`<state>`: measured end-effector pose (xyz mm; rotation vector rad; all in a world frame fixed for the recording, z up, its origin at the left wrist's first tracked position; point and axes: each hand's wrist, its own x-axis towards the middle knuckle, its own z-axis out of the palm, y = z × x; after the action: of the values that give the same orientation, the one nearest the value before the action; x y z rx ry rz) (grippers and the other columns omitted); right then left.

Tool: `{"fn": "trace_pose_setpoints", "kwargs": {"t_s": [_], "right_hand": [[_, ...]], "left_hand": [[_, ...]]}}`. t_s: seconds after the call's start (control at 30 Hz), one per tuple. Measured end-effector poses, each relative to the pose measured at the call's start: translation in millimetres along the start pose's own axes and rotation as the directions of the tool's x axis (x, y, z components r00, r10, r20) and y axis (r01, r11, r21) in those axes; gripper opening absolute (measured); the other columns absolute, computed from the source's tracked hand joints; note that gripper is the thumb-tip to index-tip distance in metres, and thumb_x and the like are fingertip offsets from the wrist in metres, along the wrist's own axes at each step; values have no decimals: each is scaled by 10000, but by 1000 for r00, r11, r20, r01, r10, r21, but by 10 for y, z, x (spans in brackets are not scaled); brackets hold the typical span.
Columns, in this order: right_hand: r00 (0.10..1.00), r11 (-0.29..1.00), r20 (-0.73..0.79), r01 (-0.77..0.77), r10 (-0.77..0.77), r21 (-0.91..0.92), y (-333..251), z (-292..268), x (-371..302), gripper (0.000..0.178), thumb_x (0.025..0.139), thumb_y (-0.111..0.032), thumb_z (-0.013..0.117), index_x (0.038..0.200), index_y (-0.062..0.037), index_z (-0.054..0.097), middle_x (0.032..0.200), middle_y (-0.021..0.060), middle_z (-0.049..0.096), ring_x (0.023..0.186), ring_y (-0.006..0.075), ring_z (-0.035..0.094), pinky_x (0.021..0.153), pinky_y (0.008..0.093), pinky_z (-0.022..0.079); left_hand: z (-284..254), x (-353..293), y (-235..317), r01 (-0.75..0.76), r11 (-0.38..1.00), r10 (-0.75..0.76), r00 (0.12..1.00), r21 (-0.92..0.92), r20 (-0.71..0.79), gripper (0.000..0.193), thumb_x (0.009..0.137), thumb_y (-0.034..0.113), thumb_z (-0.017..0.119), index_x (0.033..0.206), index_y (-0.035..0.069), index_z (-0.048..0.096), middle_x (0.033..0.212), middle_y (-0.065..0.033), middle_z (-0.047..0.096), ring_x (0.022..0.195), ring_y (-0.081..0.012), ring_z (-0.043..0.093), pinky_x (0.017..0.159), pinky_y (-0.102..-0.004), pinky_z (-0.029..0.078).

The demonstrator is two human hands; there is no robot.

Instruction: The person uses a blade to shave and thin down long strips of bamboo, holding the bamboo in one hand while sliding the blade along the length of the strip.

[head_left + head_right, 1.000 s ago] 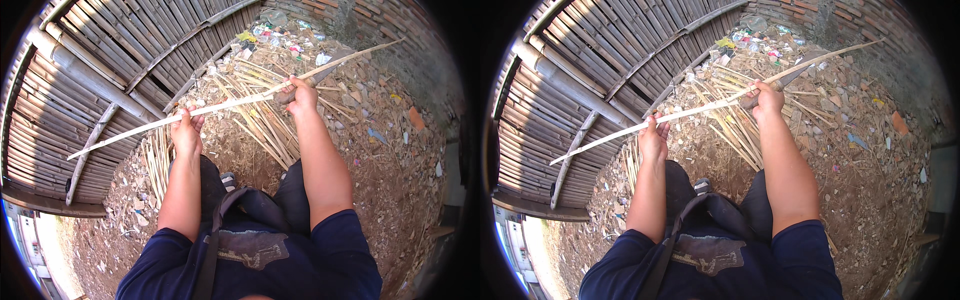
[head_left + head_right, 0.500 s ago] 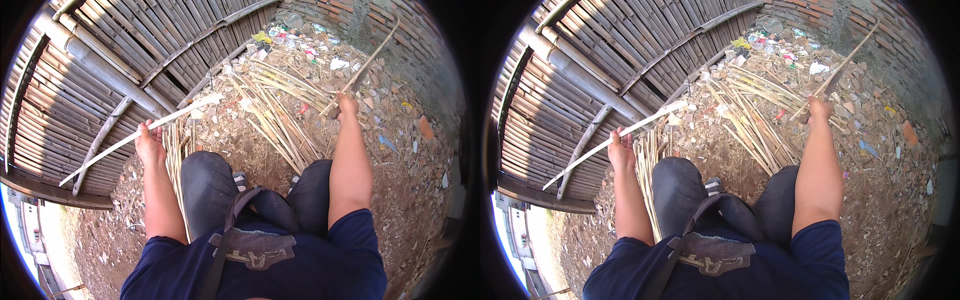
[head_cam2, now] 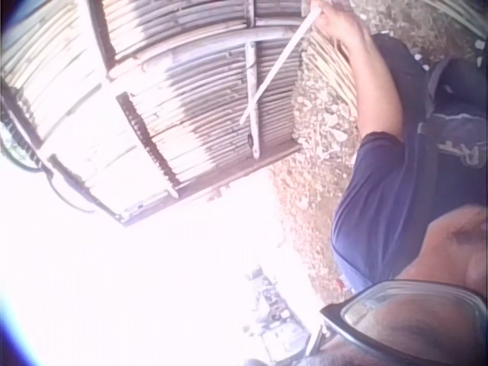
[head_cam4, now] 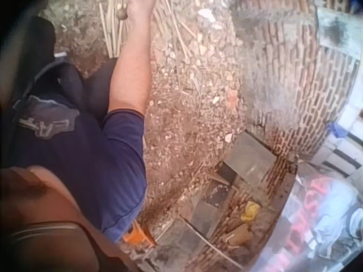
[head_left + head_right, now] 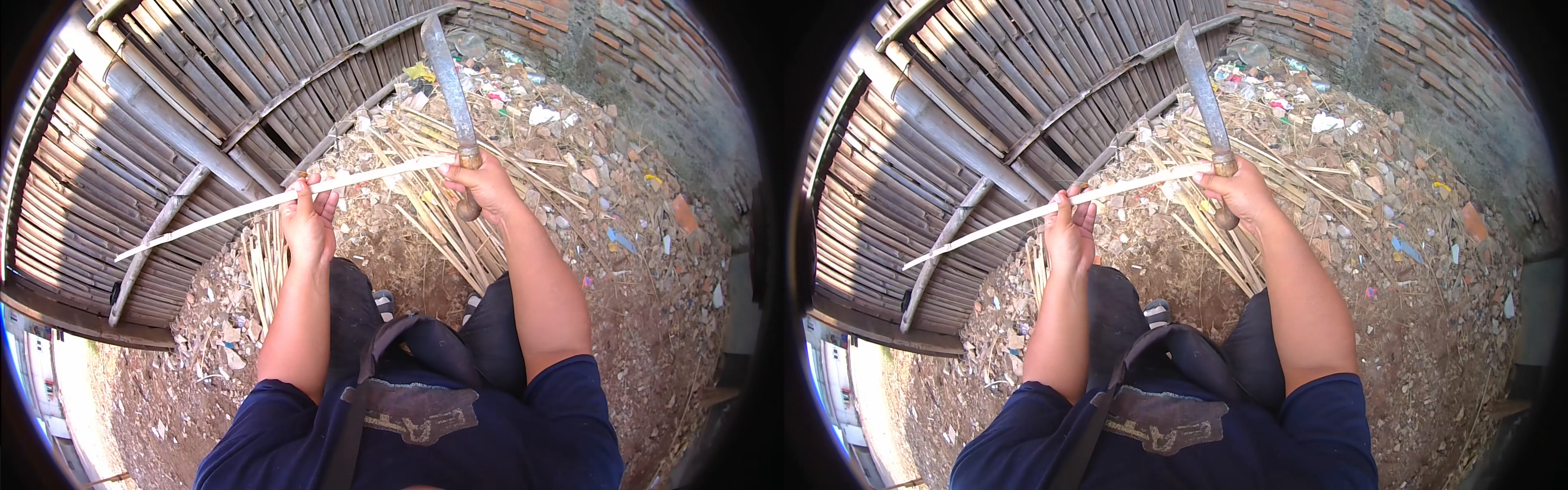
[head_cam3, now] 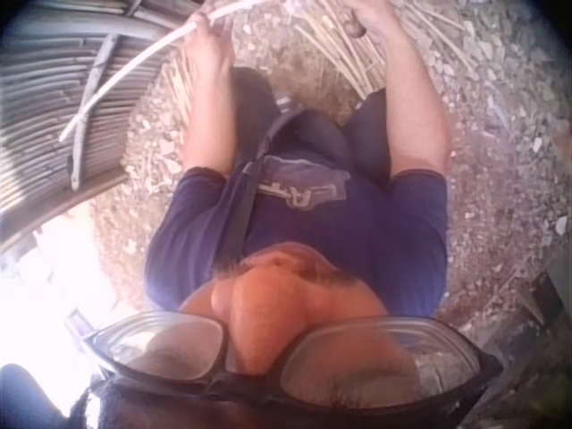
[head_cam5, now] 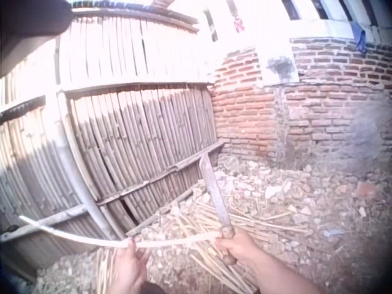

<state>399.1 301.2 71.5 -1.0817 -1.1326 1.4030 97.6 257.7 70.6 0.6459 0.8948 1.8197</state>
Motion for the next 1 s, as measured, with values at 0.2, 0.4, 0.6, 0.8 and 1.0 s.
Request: {"fn": "trace_pose_setpoints", "kwargs": {"t_s": [0.2, 0.4, 0.6, 0.8, 1.0], "right_hand": [[1000, 965, -20, 27, -22, 262, -84, 173, -61, 214, 878, -35, 753, 979, -53, 566, 959, 99, 687, 887, 201, 709, 769, 342, 606], [993, 923, -106, 92, -56, 373, -94, 79, -24, 225, 876, -54, 764, 934, -94, 550, 950, 90, 696, 813, 200, 695, 712, 348, 612], [987, 900, -136, 138, -88, 413, -193, 40, -73, 211, 884, -54, 761, 919, -94, 557, 933, 92, 688, 809, 186, 688, 706, 335, 612], [986, 900, -140, 138, -87, 414, -242, -108, -143, 222, 881, -23, 748, 930, -77, 539, 966, 125, 687, 810, 210, 692, 694, 342, 608], [988, 914, -20, 148, -152, 378, -255, -93, -117, 228, 865, -47, 776, 905, -83, 554, 912, 84, 688, 791, 177, 684, 693, 327, 592]], "left_hand": [[-26, -47, 38, 24, 999, -22, 999, 36, -48, 186, 1059, 257, 563, 1171, 110, 544, 1211, -75, 643, 968, -189, 682, 829, -338, 603], [-13, -256, 74, 155, 975, -158, 987, 160, 8, 276, 1047, 304, 584, 1247, 117, 541, 1235, -75, 656, 1027, -198, 688, 805, -345, 592], [79, -1054, 868, -378, 492, -599, 507, 785, 620, 382, 952, 245, 734, 1264, 48, 638, 1099, -96, 722, 889, -170, 728, 768, -298, 558], [-83, -867, 1407, -667, -453, 22, 655, 592, 755, 647, 741, 357, 853, 1260, 57, 608, 1147, -167, 658, 1118, -378, 607, 955, -470, 474], [-683, -506, 1883, -314, -328, -548, 831, 891, 91, 572, 835, 423, 822, 1214, 28, 657, 989, -146, 739, 915, -291, 727, 835, -378, 557]]}}
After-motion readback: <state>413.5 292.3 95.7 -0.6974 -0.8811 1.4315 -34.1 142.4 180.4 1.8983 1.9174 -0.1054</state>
